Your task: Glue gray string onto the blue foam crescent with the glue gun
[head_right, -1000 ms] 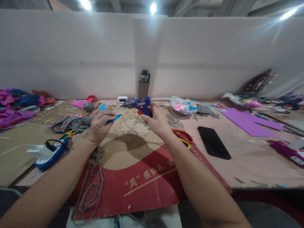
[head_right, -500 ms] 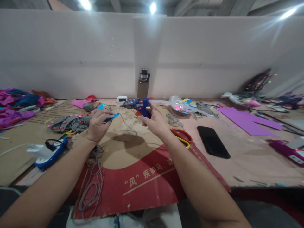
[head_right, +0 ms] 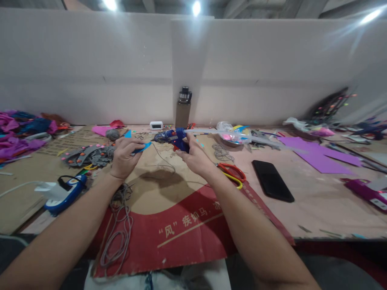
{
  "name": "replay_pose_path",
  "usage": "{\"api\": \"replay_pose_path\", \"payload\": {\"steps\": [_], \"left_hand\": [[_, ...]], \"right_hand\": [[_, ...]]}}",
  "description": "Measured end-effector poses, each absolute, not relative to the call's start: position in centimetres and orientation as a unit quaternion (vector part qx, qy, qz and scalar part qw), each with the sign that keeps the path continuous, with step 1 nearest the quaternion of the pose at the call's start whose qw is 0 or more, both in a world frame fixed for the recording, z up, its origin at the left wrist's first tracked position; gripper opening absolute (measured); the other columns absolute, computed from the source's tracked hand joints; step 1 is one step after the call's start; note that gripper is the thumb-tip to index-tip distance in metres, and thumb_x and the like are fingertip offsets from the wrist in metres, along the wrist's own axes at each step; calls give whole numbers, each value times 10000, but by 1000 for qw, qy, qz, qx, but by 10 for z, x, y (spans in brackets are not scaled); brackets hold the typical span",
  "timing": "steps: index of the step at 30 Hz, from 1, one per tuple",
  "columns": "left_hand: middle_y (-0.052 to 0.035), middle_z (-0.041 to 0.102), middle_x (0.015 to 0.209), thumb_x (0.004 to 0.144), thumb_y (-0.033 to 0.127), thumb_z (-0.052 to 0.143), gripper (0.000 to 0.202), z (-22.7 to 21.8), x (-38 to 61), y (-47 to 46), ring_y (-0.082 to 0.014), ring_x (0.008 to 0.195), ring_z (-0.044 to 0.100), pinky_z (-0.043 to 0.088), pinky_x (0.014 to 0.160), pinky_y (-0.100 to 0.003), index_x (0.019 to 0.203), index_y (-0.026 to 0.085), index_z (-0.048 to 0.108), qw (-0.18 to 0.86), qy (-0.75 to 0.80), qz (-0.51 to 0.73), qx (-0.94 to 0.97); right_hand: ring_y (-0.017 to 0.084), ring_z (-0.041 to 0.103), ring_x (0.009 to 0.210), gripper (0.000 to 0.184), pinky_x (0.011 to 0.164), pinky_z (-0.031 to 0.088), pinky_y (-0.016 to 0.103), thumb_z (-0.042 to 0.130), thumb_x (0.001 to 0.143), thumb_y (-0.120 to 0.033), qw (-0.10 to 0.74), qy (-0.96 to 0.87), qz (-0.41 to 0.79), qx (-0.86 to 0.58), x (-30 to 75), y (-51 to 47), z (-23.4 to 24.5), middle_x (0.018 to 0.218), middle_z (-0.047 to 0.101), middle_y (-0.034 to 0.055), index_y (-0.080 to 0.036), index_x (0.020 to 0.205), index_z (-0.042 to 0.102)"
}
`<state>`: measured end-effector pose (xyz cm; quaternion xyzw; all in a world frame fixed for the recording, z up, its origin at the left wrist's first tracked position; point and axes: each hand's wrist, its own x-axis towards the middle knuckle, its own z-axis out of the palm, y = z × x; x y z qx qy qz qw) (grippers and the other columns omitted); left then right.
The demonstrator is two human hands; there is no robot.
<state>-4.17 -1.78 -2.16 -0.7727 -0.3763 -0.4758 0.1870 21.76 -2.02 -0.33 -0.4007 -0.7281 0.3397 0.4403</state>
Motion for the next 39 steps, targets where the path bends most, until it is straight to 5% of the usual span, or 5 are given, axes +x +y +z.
{"api": "replay_pose_path", "payload": {"steps": [11, 39], "left_hand": [[-19, 705, 952, 795, 185, 611, 73, -22, -42, -18, -190, 936, 620, 349, 930, -408, 817, 241, 651, 174, -381, -480, -771], [-21, 707, 937, 806, 197, 606, 57, -21, -39, -20, -194, 926, 625, 362, 916, -419, 793, 238, 644, 166, -404, -483, -759]], "right_hand": [[228, 556, 962, 442, 745, 504, 387, 600, 764, -281, 431, -733, 302, -430, 216, -23, -1, 1027, 598, 70, -248, 1174, 437], [229, 569, 897, 457, 677, 493, 363, 608, 765, -285, 425, -736, 315, -422, 216, -25, -3, 990, 608, 71, -267, 1193, 447]]}}
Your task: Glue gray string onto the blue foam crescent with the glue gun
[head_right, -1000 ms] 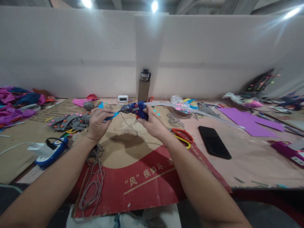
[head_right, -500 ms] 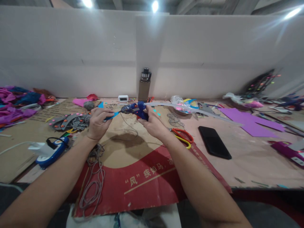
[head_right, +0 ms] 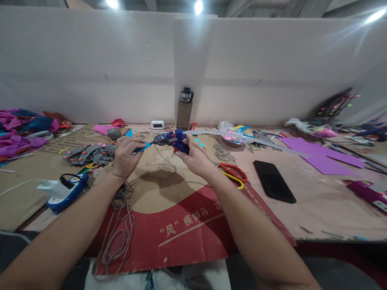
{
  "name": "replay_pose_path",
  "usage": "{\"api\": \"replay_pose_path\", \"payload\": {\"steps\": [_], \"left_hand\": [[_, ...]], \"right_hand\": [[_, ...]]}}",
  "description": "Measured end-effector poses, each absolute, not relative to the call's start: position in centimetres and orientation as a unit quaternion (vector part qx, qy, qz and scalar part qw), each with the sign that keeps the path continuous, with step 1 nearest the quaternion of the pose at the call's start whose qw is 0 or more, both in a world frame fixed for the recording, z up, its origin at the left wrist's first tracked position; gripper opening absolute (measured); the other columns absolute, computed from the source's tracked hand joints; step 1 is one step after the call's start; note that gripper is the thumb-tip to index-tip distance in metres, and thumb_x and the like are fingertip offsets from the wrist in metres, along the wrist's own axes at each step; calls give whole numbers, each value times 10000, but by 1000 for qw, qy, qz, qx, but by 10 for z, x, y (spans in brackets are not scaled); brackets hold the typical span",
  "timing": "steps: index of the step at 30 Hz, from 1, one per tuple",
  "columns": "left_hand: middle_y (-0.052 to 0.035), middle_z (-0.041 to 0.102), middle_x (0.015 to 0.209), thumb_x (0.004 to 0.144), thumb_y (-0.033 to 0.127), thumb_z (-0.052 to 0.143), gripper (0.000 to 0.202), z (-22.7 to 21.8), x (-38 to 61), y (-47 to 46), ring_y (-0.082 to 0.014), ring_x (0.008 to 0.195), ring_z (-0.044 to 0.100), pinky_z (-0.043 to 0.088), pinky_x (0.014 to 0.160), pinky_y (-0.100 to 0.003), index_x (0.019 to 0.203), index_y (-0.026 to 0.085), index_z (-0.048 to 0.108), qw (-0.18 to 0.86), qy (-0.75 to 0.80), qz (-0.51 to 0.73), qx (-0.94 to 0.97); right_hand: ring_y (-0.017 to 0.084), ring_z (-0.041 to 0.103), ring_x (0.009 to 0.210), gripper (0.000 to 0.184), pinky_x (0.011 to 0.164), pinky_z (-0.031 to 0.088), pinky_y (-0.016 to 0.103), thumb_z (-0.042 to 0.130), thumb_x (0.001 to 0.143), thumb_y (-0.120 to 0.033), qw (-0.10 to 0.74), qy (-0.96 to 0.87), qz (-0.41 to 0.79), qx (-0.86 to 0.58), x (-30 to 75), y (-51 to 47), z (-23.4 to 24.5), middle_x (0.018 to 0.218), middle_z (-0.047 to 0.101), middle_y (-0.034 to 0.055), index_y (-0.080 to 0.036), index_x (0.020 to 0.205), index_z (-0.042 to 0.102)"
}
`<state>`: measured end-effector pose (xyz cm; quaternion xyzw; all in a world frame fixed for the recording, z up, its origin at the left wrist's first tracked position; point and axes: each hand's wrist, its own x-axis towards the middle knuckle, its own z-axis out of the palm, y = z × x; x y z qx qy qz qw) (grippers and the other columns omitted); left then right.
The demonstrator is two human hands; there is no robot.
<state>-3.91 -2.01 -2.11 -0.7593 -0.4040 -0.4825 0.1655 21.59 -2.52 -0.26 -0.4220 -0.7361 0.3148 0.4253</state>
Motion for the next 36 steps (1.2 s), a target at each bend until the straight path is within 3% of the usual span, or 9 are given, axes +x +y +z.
{"api": "replay_pose_path", "payload": {"steps": [13, 36], "left_hand": [[-19, 704, 939, 799, 188, 613, 59, -21, -39, -21, -192, 925, 621, 371, 912, -421, 804, 237, 646, 168, -398, -494, -755], [-17, 701, 946, 814, 222, 605, 35, -21, -40, -21, -201, 949, 612, 366, 897, -411, 817, 240, 635, 173, -407, -489, -752]], "right_hand": [[236, 566, 933, 448, 668, 508, 369, 607, 768, -290, 448, -725, 313, -420, 216, -25, -4, 1057, 593, 76, -280, 1181, 434], [236, 579, 889, 444, 680, 494, 382, 611, 758, -311, 449, -725, 291, -434, 212, -25, -8, 995, 618, 65, -280, 1173, 459]]}}
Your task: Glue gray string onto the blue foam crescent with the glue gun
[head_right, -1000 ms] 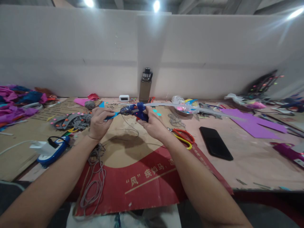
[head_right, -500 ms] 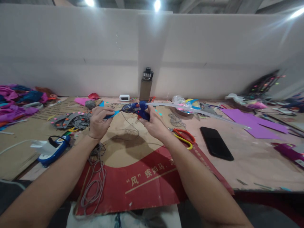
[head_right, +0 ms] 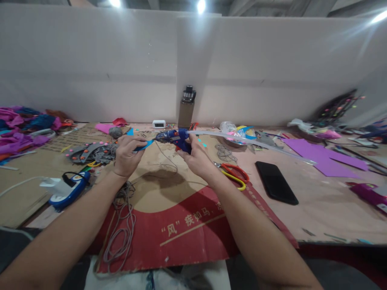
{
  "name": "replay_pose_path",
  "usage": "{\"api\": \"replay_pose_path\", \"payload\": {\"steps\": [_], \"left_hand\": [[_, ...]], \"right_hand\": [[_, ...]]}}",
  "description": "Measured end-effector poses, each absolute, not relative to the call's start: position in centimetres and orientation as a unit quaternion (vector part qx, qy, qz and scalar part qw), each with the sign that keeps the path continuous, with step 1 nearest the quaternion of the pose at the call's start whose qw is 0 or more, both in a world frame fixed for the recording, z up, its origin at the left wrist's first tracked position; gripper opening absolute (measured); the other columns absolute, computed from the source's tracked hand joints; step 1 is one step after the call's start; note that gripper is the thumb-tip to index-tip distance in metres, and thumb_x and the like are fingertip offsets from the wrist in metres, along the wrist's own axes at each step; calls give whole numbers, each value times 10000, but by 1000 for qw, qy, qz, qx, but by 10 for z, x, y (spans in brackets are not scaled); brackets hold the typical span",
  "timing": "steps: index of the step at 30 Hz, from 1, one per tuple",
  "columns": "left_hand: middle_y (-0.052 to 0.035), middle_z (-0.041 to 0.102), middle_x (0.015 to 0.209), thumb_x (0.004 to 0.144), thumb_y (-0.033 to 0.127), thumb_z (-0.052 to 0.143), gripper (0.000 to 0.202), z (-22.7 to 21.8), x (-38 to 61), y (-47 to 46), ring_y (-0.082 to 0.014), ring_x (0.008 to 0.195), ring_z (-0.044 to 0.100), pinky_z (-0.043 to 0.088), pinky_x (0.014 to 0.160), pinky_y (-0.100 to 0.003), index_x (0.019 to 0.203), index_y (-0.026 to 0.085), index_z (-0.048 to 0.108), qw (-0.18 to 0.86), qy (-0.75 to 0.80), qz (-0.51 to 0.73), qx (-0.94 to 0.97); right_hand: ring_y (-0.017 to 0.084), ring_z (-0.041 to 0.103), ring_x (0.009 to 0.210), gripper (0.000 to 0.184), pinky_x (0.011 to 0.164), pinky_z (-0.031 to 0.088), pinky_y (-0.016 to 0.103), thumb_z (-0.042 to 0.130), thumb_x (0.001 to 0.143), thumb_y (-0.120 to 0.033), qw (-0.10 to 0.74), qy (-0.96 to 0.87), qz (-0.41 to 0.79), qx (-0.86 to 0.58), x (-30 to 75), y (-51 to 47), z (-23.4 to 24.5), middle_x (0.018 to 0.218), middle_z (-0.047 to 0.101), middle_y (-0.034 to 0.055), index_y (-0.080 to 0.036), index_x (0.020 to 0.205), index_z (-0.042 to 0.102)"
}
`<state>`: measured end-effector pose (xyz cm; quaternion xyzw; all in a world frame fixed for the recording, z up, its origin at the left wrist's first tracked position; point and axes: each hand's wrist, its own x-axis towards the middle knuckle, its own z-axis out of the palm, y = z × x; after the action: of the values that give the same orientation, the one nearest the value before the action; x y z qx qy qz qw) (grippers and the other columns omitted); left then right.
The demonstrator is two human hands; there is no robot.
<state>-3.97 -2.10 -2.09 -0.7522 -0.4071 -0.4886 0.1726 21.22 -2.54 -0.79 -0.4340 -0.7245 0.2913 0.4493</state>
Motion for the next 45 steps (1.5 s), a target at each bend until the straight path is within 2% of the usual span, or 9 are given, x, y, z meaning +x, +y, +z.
{"api": "replay_pose_path", "payload": {"steps": [7, 11, 15, 21, 31, 45], "left_hand": [[-13, 699, 928, 803, 189, 613, 62, -22, -40, -21, -188, 933, 609, 370, 908, -403, 813, 241, 645, 172, -387, -515, -746], [-21, 702, 931, 794, 191, 623, 53, -21, -39, -20, -186, 925, 614, 378, 906, -396, 806, 234, 653, 168, -394, -525, -736], [-24, 708, 930, 782, 180, 629, 56, -20, -39, -21, -185, 927, 621, 390, 908, -389, 796, 229, 652, 167, -401, -529, -729], [-21, 707, 909, 754, 145, 631, 88, -19, -39, -20, -182, 927, 626, 407, 907, -374, 782, 226, 653, 150, -410, -546, -715], [-15, 708, 905, 744, 154, 659, 88, -22, -41, -15, -176, 908, 633, 426, 886, -367, 793, 226, 649, 152, -405, -573, -697], [-16, 704, 897, 755, 148, 642, 89, -19, -39, -19, -176, 902, 628, 427, 885, -371, 792, 228, 657, 163, -386, -564, -711]], "right_hand": [[225, 599, 870, 386, 685, 483, 357, 563, 810, -326, 443, -746, 295, -401, 205, -29, -11, 971, 645, 62, -235, 1169, 456], [224, 599, 878, 417, 691, 480, 354, 572, 801, -325, 452, -745, 276, -406, 207, -29, -11, 1004, 645, 67, -222, 1188, 456], [226, 597, 887, 429, 708, 481, 362, 581, 792, -319, 462, -740, 260, -415, 208, -27, -13, 1010, 643, 72, -221, 1191, 459], [203, 608, 836, 321, 722, 480, 356, 559, 811, -285, 467, -745, 288, -379, 202, -25, -17, 925, 655, 47, -220, 1114, 478], [200, 609, 808, 324, 726, 487, 373, 561, 814, -308, 487, -737, 251, -396, 203, -31, -13, 924, 645, 47, -215, 1109, 463], [217, 619, 824, 261, 755, 494, 389, 576, 797, -263, 498, -735, 230, -398, 197, -28, -18, 914, 660, 55, -209, 1048, 528]]}}
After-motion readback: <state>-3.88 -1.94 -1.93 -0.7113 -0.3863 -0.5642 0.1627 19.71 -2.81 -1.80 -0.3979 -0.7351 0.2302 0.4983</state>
